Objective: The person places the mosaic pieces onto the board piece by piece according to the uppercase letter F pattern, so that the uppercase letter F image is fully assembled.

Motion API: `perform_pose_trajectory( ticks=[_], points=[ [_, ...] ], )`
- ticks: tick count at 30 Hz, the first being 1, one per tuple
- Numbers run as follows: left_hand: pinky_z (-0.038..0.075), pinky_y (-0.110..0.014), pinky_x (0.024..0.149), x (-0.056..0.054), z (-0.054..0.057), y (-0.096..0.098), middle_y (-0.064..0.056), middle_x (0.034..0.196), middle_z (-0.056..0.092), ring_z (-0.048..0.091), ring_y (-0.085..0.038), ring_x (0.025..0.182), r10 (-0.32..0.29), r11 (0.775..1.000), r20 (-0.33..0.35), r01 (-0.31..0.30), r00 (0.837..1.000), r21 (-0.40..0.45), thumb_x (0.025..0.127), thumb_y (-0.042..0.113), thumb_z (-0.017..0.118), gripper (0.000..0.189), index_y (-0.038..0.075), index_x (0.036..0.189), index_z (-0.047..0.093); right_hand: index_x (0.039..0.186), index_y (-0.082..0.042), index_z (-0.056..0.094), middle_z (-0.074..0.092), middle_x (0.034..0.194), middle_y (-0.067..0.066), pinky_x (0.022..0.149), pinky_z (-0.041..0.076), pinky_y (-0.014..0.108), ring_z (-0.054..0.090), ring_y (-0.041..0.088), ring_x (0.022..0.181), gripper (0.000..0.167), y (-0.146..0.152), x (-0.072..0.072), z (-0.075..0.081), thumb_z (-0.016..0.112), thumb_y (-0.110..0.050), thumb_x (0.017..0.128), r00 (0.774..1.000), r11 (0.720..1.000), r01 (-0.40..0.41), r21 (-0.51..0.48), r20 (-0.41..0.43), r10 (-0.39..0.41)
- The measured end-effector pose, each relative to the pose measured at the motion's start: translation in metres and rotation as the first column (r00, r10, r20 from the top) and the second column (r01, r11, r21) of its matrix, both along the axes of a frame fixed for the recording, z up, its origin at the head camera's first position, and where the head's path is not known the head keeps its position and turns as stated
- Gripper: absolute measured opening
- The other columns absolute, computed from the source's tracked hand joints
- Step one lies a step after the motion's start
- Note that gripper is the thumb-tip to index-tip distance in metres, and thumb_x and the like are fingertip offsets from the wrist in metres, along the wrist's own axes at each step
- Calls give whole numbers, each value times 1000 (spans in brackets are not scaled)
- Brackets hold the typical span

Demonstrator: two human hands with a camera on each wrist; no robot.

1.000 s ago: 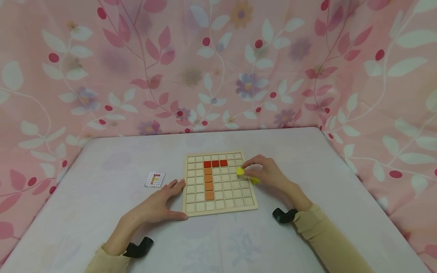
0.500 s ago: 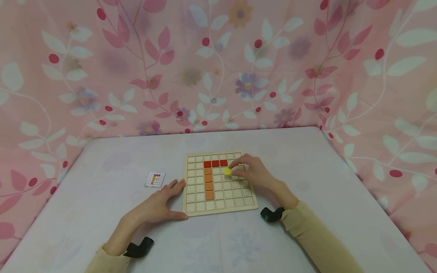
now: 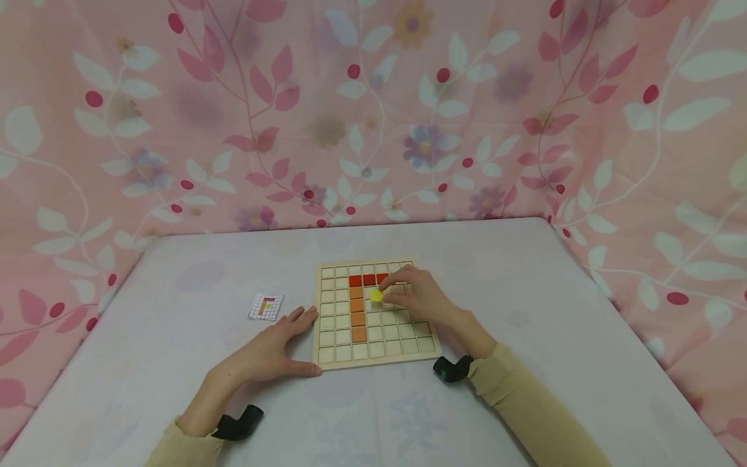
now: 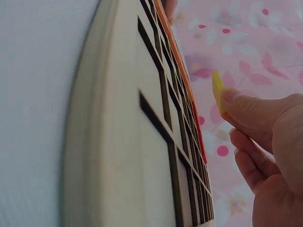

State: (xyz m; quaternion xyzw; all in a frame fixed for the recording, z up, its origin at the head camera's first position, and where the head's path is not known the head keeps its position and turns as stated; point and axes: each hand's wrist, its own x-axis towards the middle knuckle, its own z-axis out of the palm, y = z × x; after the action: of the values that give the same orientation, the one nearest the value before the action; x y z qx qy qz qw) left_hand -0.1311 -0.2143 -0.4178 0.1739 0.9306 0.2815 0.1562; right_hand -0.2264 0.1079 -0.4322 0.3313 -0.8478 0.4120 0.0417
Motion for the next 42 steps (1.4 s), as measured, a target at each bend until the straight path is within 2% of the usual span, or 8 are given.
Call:
perform_pose_trajectory(
  ticks=[6,10,17,37,42],
  points=[
    [27,-69,111,0,-2,0,-17,164,23,22,-48,148,2,1000,-4,-2,1000,1,73,58,82,108,17,158,31,101,-14,77,72,101,-2,91,48,40,60,19,100,17,-7,2,-3,81,-15,84,998,999,18,46,66,-21],
    [27,-68,112,0,-4,-1,-16,165,24,22,-47,149,6,1000,-4,-6,1000,2,73,59,82,108,17,158,32,101,-14,77,72,99,-2,90,49,38,61,19,98,18,-8,2,-8,81,-17,84,999,998,19,66,34,-21],
    [26,-68,112,-1,-7,-1,-15,165,23,21,-45,150,9,1000,0,-9,1000,0,72,58,82,108,18,158,32,102,-12,77,73,98,0,86,51,35,61,18,96,19,-9,3,-14,81,-15,84,999,999,-15,46,-38,17],
    [25,-69,112,-1,-4,-1,-15,165,23,21,-48,149,3,1000,-2,-3,1000,5,73,58,82,108,17,158,32,102,-11,77,72,98,0,84,52,34,59,16,94,21,-9,4,-21,82,-13,83,1000,1000,-7,11,-12,8],
    [25,-68,113,-1,-7,-1,-14,165,23,20,-47,149,7,1000,0,-7,1000,6,72,58,83,108,16,158,32,103,-12,77,71,99,0,85,52,34,58,15,95,21,-9,4,-22,82,-14,83,999,1000,-3,12,-34,3]
  ],
)
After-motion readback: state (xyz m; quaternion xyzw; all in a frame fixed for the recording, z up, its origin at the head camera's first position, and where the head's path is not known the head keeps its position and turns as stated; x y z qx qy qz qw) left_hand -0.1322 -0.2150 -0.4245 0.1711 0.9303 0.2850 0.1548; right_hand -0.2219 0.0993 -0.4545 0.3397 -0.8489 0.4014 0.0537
